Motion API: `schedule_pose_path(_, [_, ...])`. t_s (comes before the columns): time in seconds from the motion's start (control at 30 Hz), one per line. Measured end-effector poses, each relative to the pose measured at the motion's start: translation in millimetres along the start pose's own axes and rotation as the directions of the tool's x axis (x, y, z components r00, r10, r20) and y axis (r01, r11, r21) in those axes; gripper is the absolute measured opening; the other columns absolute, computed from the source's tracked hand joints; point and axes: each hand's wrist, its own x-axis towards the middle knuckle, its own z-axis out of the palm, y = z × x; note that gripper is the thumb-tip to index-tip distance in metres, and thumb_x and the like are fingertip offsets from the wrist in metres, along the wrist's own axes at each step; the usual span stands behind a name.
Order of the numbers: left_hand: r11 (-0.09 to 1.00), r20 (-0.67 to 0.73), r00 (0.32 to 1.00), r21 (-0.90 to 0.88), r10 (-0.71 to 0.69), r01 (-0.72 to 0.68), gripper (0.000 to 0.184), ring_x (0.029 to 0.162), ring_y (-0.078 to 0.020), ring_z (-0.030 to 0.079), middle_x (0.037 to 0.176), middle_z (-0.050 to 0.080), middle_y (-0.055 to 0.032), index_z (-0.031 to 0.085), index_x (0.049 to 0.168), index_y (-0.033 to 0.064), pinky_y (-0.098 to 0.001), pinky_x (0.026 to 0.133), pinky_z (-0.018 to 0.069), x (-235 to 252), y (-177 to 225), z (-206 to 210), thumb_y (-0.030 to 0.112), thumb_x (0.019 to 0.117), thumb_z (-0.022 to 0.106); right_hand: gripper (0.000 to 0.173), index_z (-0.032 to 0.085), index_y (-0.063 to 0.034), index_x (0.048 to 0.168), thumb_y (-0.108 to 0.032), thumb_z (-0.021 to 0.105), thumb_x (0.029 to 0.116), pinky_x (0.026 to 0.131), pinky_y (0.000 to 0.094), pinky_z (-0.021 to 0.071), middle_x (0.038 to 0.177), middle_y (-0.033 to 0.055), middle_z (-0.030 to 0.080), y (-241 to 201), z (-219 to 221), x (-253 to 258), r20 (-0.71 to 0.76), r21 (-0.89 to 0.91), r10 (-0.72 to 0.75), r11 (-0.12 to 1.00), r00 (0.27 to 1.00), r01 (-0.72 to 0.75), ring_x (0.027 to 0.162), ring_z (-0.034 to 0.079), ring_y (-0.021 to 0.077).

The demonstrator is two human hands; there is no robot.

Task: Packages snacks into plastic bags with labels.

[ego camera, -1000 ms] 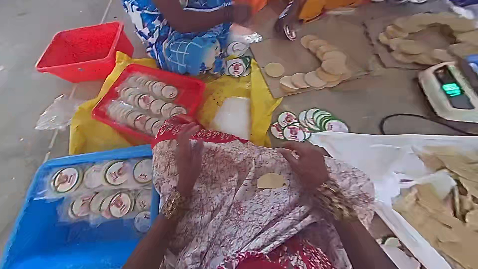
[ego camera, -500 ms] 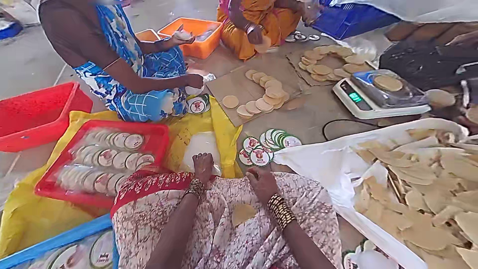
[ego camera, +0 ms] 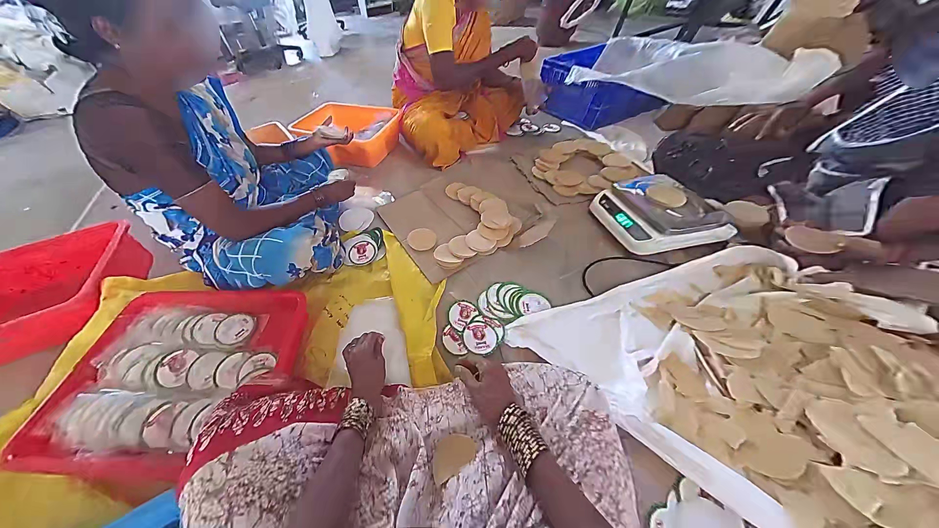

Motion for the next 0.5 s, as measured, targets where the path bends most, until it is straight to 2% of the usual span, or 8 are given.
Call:
schedule_pose_path(0.1, [0.916,-0.218,0.976,-0.390,0.004,-0.091,0.026,0.104,-0.0336,0.069,0.104,0.073,-0.0218,0.072,0.105,-0.0092,-0.0527,0.100,0.0492,-27,26,-25,0.007,0.1028,0.052,0.040,0.068,-0.0011,0.128,-0.030,0.064,0.0999,0.097,0.0442,0.0554,0.124,0.0169,0.070,3,3,-4,-0.124,0.220,-0.112,0.966,0.986,0.137,0.108,0.070,0.0264])
schedule_pose_path(0.17, [0.675,-0.092,0.993,-0.737,-0.073,-0.019,0.023,0.090,-0.0097,0.067,0.094,0.071,-0.0062,0.067,0.102,-0.0037,-0.0285,0.087,0.0549,-56,51,-43,0.007,0.1044,0.047,0.068,0.055,0.0017,0.143,-0.043,0.067,0.0937,0.099,0.0432,0.0545,0.143,0.0204,0.058,-7,3,-10,-0.117,0.405,-0.195,0.886,0.974,0.226,0.120,0.065,0.0278])
schedule_pose_path(0.2, [0.495,0.000,0.998,-0.869,-0.055,0.027,0.024,0.086,-0.0080,0.068,0.090,0.072,-0.0040,0.066,0.100,-0.0013,-0.0263,0.083,0.0575,-72,60,-49,0.007,0.1043,0.044,0.079,0.047,0.0016,0.149,-0.047,0.070,0.0896,0.101,0.0415,0.0530,0.148,0.0187,0.054,-18,2,-17,-0.074,0.504,-0.216,0.835,0.974,0.223,0.126,0.061,0.0257])
schedule_pose_path(0.23, [0.320,0.084,0.996,-0.943,-0.027,0.088,0.026,0.083,-0.0104,0.070,0.089,0.073,-0.0052,0.067,0.099,0.0005,-0.0282,0.080,0.0594,-88,68,-54,0.007,0.1042,0.042,0.083,0.045,0.0022,0.149,-0.044,0.073,0.0870,0.100,0.0382,0.0537,0.145,0.0153,0.057,-29,1,-25,-0.033,0.599,-0.243,0.772,0.970,0.214,0.125,0.061,0.0211])
schedule_pose_path(0.3, [0.079,0.187,0.981,-0.978,-0.052,0.191,0.028,0.081,-0.0126,0.073,0.087,0.075,-0.0050,0.069,0.095,0.0050,-0.0303,0.078,0.0616,-116,84,-61,0.005,0.1032,0.043,0.048,0.057,0.0032,0.130,-0.018,0.073,0.0897,0.087,0.0310,0.0589,0.112,0.0063,0.071,-48,0,-42,0.011,0.755,-0.288,0.630,0.958,0.181,0.097,0.070,0.0118])
schedule_pose_path(0.4, [-0.031,0.243,0.959,-0.970,-0.144,0.241,0.033,0.087,-0.0116,0.073,0.094,0.075,-0.0024,0.065,0.108,0.0045,-0.0306,0.081,0.0615,-145,92,-66,0.008,0.1058,0.032,0.004,0.067,-0.0030,0.094,-0.001,0.064,0.0924,0.062,0.0214,0.0551,0.076,-0.0050,0.069,-64,-1,-61,-0.074,0.751,-0.305,0.609,0.950,0.254,0.065,0.064,0.0025])
schedule_pose_path(0.47, [-0.144,0.304,0.945,-0.947,-0.122,0.286,0.055,0.096,-0.0174,0.073,0.104,0.075,-0.0051,0.059,0.121,0.0063,-0.0365,0.084,0.0618,-152,93,-72,0.042,0.1110,0.019,0.005,0.067,-0.0038,0.092,-0.005,0.063,0.0938,0.060,0.0187,0.0523,0.073,-0.0063,0.065,-64,-5,-70,-0.147,0.616,-0.311,0.714,0.939,0.333,0.063,0.060,0.0000])
schedule_pose_path(0.5, [-0.193,0.360,0.928,-0.921,-0.094,0.338,0.072,0.098,-0.0220,0.073,0.108,0.074,-0.0075,0.057,0.126,0.0069,-0.0417,0.084,0.0620,-152,92,-75,0.065,0.1041,0.020,0.008,0.067,-0.0031,0.093,-0.008,0.061,0.0952,0.061,0.0188,0.0516,0.074,-0.0045,0.063,-64,-8,-75,-0.177,0.496,-0.322,0.787,0.930,0.367,0.064,0.060,0.0005])
